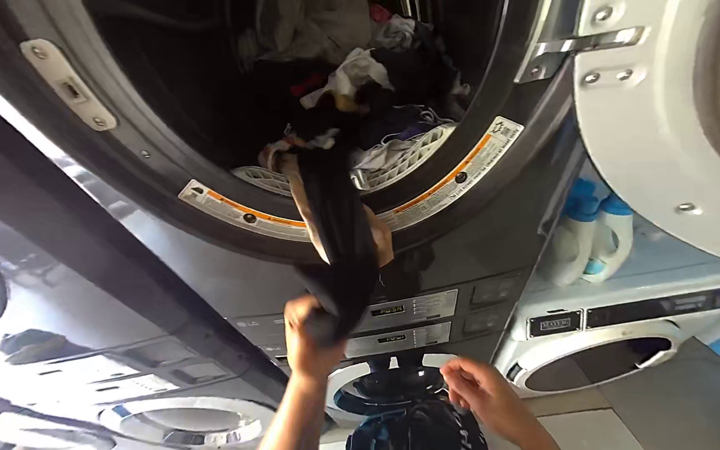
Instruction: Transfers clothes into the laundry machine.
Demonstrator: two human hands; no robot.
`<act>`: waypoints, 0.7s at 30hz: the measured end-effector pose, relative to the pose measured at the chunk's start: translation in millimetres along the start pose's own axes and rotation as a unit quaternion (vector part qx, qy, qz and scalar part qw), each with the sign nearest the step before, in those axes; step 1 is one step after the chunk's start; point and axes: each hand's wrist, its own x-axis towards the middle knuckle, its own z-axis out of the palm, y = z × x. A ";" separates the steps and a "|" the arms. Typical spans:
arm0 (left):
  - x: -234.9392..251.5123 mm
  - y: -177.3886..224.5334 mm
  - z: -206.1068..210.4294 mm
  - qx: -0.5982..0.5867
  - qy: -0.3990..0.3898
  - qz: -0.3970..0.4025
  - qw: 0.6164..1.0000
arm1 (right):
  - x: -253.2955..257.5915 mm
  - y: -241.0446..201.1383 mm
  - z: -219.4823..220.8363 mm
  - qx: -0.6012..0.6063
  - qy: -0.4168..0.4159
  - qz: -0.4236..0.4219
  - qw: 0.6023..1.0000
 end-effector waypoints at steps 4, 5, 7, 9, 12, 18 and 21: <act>-65.4 37.2 -15.1 -0.175 -0.123 -0.089 0.973 | 46.1 -56.7 23.5 0.141 -0.046 -0.104 0.983; -72.2 47.5 -20.4 -0.196 -0.153 -0.121 0.961 | 59.5 -75.5 28.5 0.184 -0.062 -0.139 0.971; -86.4 64.3 -22.2 -0.185 -0.210 -0.184 0.942 | 86.1 -116.4 37.1 0.223 -0.072 -0.212 0.949; -112.2 64.0 -25.6 -0.187 -0.251 -0.242 0.918 | 108.4 -159.4 45.4 0.219 -0.025 -0.246 0.944; -163.6 41.8 -35.7 -0.170 -0.279 -0.377 0.867 | 139.8 -215.2 65.3 0.231 0.109 -0.225 0.940; -191.1 -8.0 -83.5 -0.005 -0.298 -0.546 0.783 | 93.0 -141.3 131.8 0.139 0.245 -0.280 0.918; -162.2 7.4 -117.8 -0.075 -0.173 -0.480 0.857 | 45.0 -64.8 149.6 0.065 0.223 -0.309 0.922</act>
